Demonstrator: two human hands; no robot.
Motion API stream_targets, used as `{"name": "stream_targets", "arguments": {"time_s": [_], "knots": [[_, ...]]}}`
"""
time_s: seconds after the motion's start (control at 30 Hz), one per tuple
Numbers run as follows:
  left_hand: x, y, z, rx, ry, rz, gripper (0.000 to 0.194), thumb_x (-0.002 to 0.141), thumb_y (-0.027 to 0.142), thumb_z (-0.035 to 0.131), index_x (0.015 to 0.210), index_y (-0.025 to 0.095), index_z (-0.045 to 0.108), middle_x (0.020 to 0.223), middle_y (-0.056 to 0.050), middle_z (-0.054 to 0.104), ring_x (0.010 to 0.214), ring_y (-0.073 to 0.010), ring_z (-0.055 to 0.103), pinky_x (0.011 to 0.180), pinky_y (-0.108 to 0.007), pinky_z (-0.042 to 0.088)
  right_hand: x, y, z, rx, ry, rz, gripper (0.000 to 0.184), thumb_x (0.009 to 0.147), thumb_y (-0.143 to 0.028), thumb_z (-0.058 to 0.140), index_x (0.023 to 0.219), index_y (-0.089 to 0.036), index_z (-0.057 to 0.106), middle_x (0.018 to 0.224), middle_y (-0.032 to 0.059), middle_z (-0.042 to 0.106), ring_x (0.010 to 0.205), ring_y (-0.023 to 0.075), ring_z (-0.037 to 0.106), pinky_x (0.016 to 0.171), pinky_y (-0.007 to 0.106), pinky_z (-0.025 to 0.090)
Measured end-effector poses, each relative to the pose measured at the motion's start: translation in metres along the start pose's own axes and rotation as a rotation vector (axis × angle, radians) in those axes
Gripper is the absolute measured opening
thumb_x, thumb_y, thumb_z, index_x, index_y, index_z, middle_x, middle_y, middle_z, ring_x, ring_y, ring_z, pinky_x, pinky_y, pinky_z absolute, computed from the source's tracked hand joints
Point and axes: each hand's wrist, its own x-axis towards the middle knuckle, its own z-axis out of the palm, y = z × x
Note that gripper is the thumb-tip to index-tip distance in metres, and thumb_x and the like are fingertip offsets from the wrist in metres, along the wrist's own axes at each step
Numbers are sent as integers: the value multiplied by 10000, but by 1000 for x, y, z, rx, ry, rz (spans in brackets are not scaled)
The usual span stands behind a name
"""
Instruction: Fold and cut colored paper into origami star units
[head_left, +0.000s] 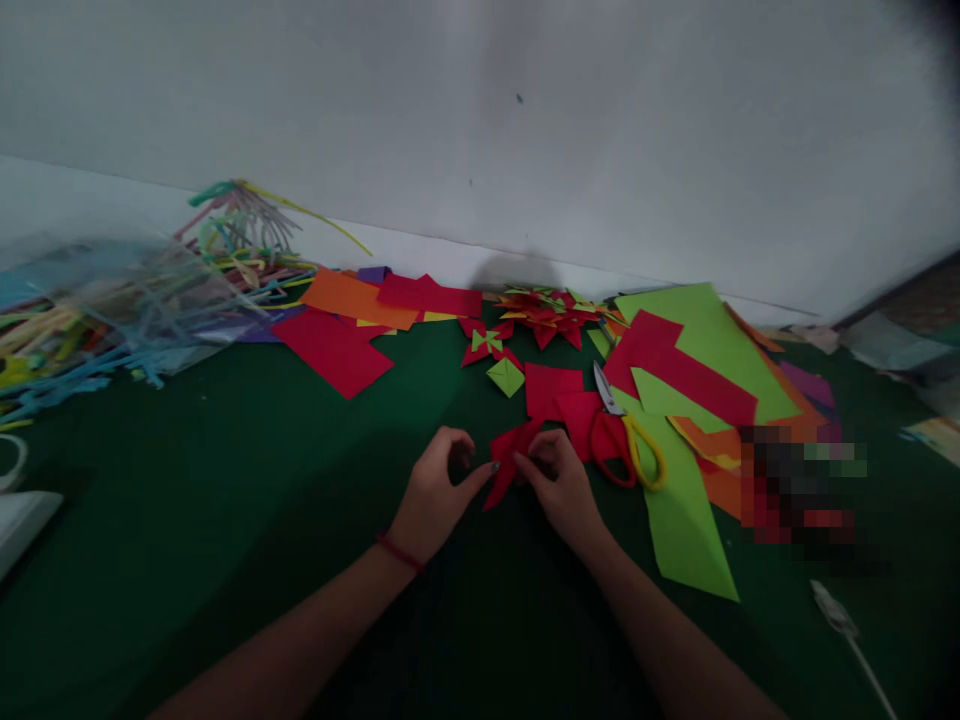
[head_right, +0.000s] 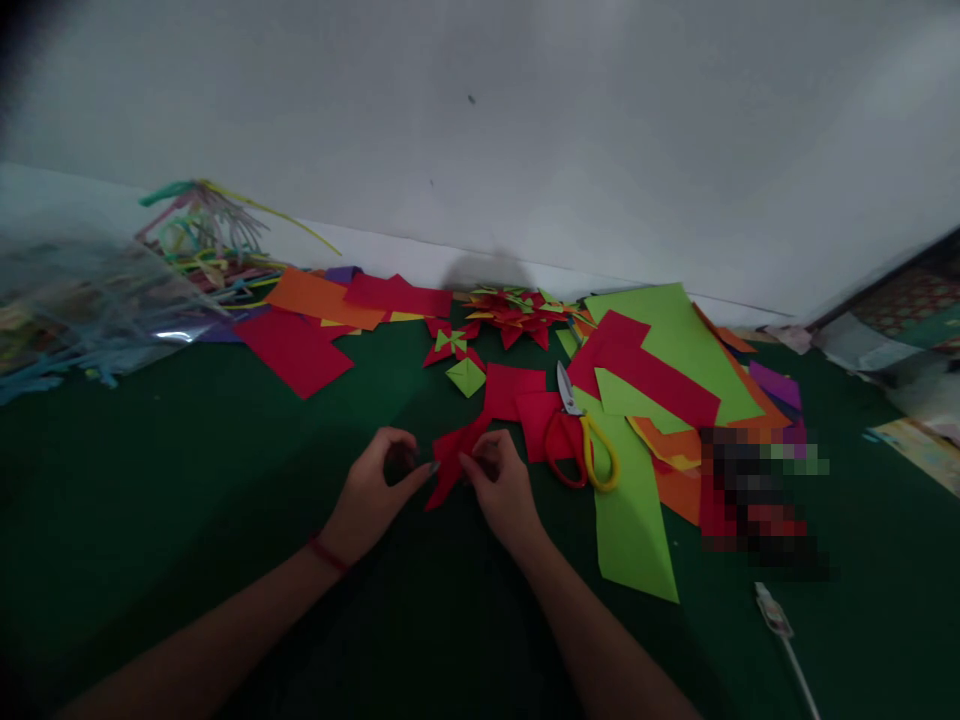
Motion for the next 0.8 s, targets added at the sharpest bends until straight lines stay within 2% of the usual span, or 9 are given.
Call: {"name": "stream_targets", "arguments": {"time_s": [0.07,0.13,0.2,0.27,0.4,0.47,0.6,0.8], "knots": [[3,-2,-2,-137,-16,-69,363,741,311,607,1051,191,462,909,-35,567,776,-147,574,702,-303,488,-1,-3,-1,-28,-81,-24,140,815,-301,501,841,-241,377,749,-13,560,705,153,598,640,287,501],[4,-1,-3,-220,-152,-118,398,753,324,589,1108,191,470,955,-53,589,833,-161,587,732,-309,494,-3,-7,-2,-39,-167,-55,129,818,-281,498,852,-237,382,787,-7,571,760,153,598,687,292,492],[4,2,-5,-218,-252,-129,354,768,334,563,1092,199,518,997,-56,603,896,-173,581,769,-313,488,-5,-11,-2,-59,-232,-67,116,826,-266,489,874,-232,389,802,-1,572,776,151,596,698,295,488],[4,5,-6,-203,-284,-129,325,774,341,550,1068,203,553,1028,-50,610,912,-178,578,779,-310,483,-7,-13,-3,-90,-262,-75,110,830,-255,484,896,-228,400,800,-3,570,772,146,591,691,290,485],[5,6,-8,-207,-345,-144,210,785,310,530,937,195,619,903,-22,648,825,-168,597,735,-285,479,-8,-15,-7,-174,-303,-108,72,825,-253,497,876,-222,457,798,-7,577,746,132,581,673,270,483],[8,3,-9,-223,-352,-153,169,785,291,528,878,193,630,851,-10,647,789,-158,594,707,-270,474,-7,-15,-10,-206,-320,-145,81,825,-258,500,896,-220,509,844,7,593,771,135,583,692,274,486],[16,-3,-9,-298,-269,-224,183,757,332,565,840,180,623,822,-15,636,764,-157,587,685,-269,472,-3,-15,-16,-229,-292,-263,209,868,-210,413,986,-244,581,977,32,604,903,149,576,803,318,472],[26,0,-2,-589,-251,-388,190,753,324,584,853,164,569,762,-1,615,657,-122,592,637,-267,497,0,-15,-20,-393,-217,-436,269,846,-179,462,1040,-289,614,1069,32,580,1007,155,540,880,332,446]]}}
